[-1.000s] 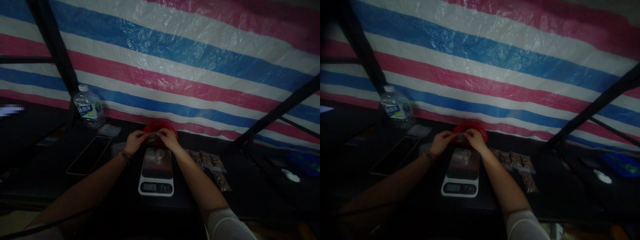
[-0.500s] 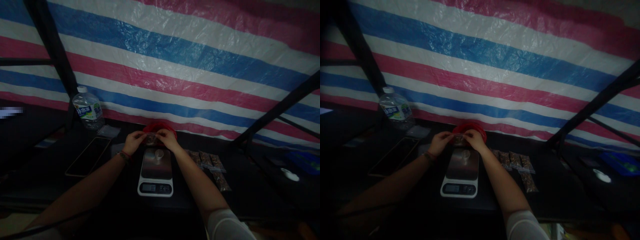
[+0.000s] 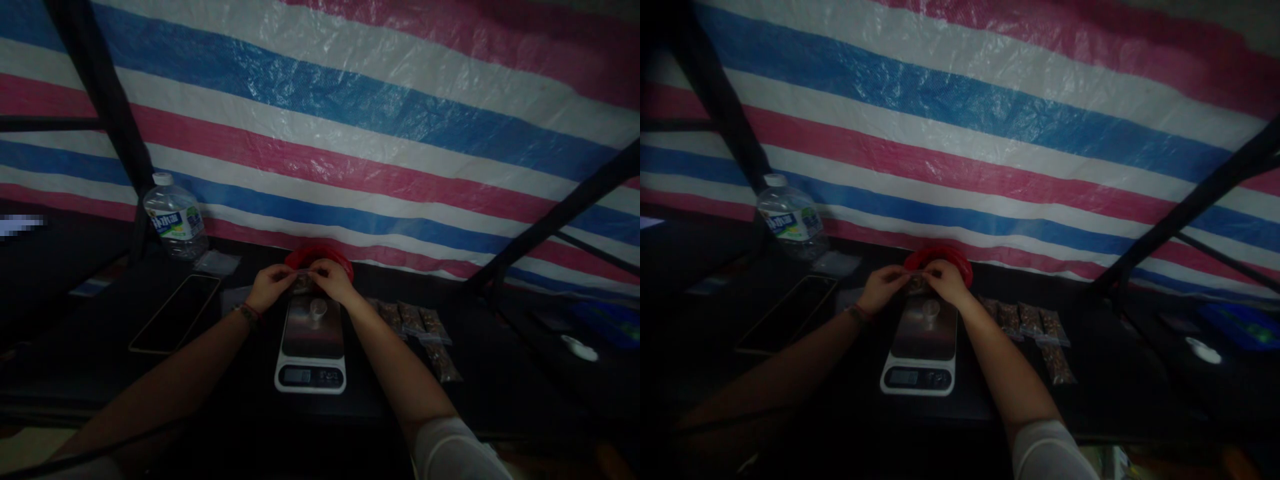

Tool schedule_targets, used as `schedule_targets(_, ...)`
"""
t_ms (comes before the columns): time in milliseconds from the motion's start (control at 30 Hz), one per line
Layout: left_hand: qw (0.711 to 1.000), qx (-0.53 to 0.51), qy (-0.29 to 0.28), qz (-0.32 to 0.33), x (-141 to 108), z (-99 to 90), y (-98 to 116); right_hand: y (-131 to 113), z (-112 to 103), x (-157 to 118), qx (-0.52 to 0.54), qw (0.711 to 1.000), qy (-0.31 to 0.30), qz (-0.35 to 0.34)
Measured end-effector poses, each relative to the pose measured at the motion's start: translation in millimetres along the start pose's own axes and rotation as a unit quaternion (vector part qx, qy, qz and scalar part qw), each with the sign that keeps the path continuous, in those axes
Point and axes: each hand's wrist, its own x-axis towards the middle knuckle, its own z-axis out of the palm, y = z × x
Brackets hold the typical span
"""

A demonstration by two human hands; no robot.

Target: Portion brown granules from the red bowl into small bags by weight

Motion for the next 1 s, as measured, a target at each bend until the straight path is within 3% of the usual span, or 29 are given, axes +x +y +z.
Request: schedule_targets(1000, 0.995, 0.050, -0.034, 0.079, -3.5, 4.9, -0.7, -10.8, 7.3, -3.9, -0.013, 0.999, -0.027, -0.032)
